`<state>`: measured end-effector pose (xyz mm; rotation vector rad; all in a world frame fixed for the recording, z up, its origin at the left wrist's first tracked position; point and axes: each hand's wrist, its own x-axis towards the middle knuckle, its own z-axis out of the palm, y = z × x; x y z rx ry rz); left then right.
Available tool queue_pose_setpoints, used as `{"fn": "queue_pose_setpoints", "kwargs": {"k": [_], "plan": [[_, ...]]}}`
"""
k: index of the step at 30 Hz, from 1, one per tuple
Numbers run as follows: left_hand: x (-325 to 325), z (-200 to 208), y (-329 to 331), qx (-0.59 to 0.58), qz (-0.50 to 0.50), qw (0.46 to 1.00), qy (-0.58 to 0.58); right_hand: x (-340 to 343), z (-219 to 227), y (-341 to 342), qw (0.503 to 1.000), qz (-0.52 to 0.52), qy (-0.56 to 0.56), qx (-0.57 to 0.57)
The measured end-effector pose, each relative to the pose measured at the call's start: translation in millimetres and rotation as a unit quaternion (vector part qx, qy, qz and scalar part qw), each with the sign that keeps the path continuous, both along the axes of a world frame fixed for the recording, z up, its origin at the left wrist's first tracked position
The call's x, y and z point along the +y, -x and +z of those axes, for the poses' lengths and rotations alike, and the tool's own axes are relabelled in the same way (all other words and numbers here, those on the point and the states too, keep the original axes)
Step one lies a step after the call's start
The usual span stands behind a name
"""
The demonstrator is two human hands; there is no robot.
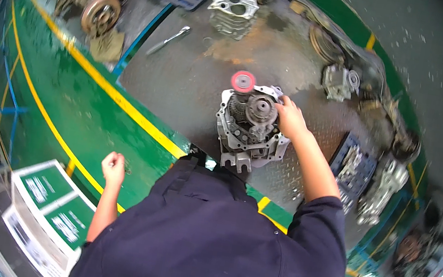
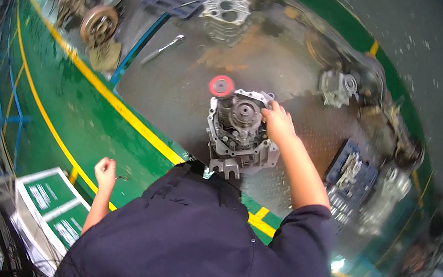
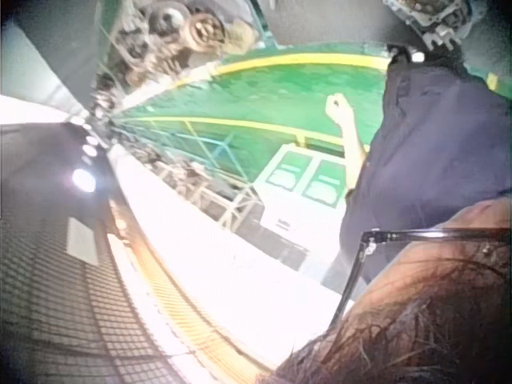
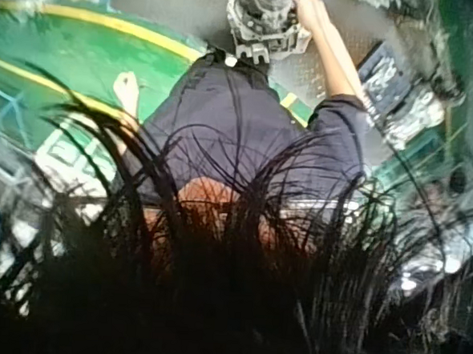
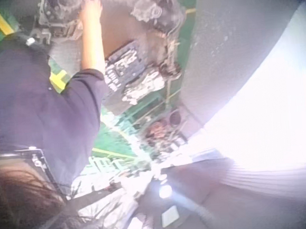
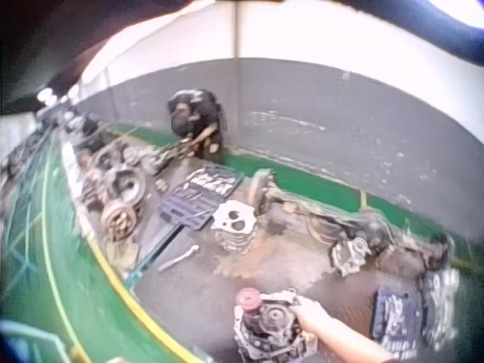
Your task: The recorder is shown assembling and tightening components of a vehicle gearbox using various manual tools.
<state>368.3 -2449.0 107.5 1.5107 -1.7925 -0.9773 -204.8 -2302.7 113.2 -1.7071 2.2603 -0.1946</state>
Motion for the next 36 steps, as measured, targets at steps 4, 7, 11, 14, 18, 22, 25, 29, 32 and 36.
{"fn": "queue_pose_setpoints", "kwargs": {"k": [4,7,11,14,18,22,25,29,32,36], "plan": [[68,-100,-64,-0.076,0.009,0.994,-0.084,-14,13,-13,0.997,-0.039,-0.068,0.022],[105,-132,-91,-0.115,0.023,0.979,-0.165,-16,15,-15,0.994,-0.025,-0.109,0.019],[145,-180,-155,-0.143,0.055,0.936,-0.318,-7,-4,-5,1.0,0.005,-0.021,-0.002],[157,-187,-166,-0.053,0.063,0.897,-0.435,-9,-6,-6,0.996,-0.05,-0.063,0.045],[156,-168,-154,-0.011,0.128,0.877,-0.464,-6,-12,-1,0.997,-0.013,-0.078,0.012],[139,-179,-147,-0.016,0.098,0.896,-0.432,6,-41,22,0.997,0.041,-0.067,0.024],[139,-195,-143,-0.031,0.091,0.915,-0.392,-21,18,-19,0.989,-0.02,-0.128,0.075],[107,-173,-117,-0.12,-0.018,0.92,-0.374,-3,-4,-2,0.998,-0.03,-0.045,-0.012],[108,-164,-114,-0.128,-0.05,0.924,-0.357,-14,14,-10,0.994,-0.018,-0.107,0.017],[102,-153,-108,-0.149,-0.086,0.91,-0.378,-12,10,-14,0.996,-0.067,-0.041,-0.045]]}}
